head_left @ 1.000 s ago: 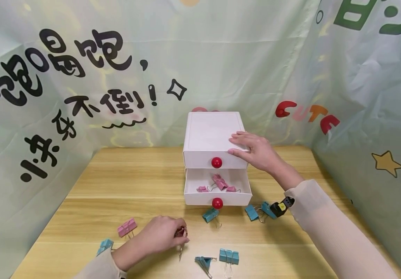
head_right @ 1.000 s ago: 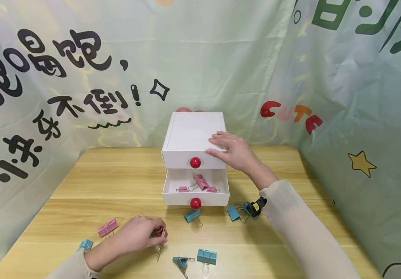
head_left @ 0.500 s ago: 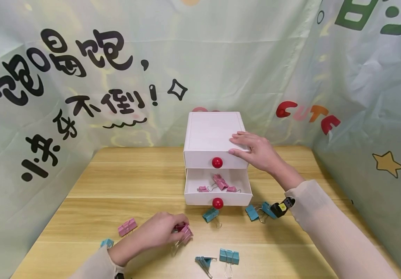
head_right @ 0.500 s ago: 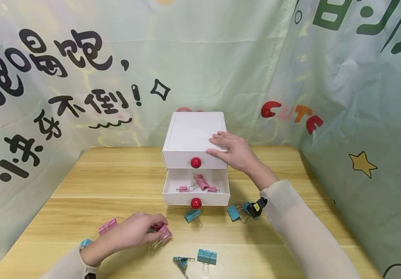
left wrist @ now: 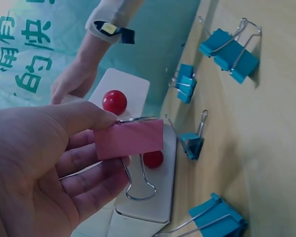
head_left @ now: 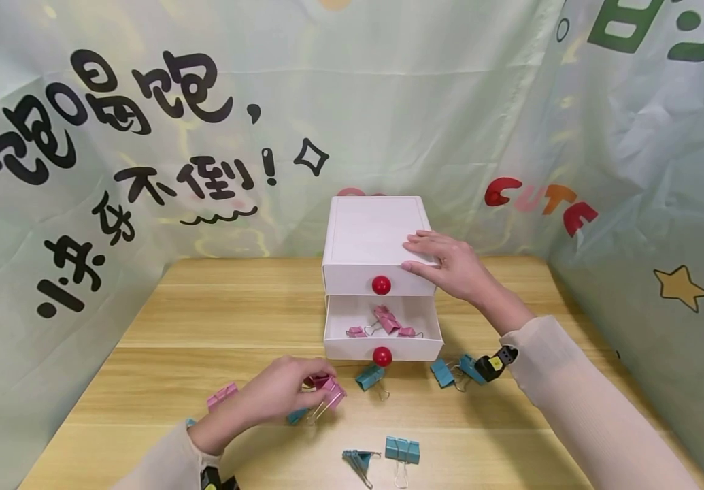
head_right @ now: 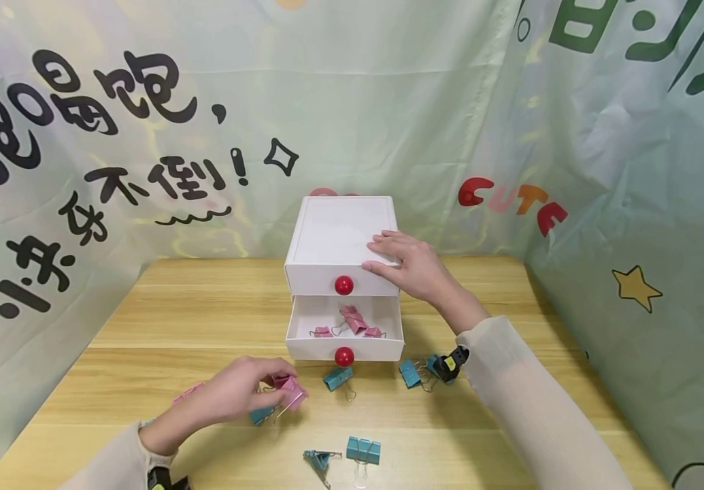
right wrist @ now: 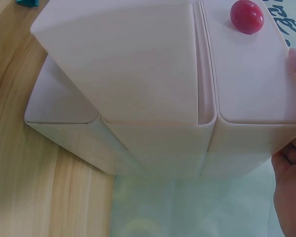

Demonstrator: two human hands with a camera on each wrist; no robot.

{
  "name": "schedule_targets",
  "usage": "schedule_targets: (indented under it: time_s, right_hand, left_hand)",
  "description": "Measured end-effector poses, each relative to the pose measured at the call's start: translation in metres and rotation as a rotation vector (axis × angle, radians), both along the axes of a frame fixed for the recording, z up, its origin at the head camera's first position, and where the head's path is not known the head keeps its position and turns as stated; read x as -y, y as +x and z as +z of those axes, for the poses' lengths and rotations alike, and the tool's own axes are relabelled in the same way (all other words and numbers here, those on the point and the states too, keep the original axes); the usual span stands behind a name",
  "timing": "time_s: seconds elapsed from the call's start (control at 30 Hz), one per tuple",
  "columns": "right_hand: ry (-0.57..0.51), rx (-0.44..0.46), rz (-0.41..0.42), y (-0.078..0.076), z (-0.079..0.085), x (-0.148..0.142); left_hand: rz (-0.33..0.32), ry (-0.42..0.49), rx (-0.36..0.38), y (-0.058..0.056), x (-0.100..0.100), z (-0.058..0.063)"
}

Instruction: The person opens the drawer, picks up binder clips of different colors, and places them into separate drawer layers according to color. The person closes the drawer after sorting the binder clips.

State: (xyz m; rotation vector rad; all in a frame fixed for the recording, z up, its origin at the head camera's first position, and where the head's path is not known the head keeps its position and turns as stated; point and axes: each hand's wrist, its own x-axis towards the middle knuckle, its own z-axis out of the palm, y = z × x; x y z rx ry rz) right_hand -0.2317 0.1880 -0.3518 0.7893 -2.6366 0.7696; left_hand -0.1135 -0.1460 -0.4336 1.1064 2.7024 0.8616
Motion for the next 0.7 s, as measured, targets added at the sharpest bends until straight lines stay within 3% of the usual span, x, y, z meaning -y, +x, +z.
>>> schedule_targets:
  time_s: [0.3, 0.53, 0.7]
  right_hand:
    - [0.006, 0.001, -0.001, 0.000, 0.001, 0.001]
    - [0.023, -0.009, 0.003, 0.000, 0.002, 0.001]
    - [0.071, -0.015, -0.002, -0.001, 0.004, 0.000]
  left_hand:
    - [0.013, 0.042, -0.013, -0.003, -0.004, 0.016]
    - [0.017, 0.159, 0.018, -0.008, -0.006, 0.033]
    - [0.038, 0.229, -0.010, -0.010, -0.010, 0.045]
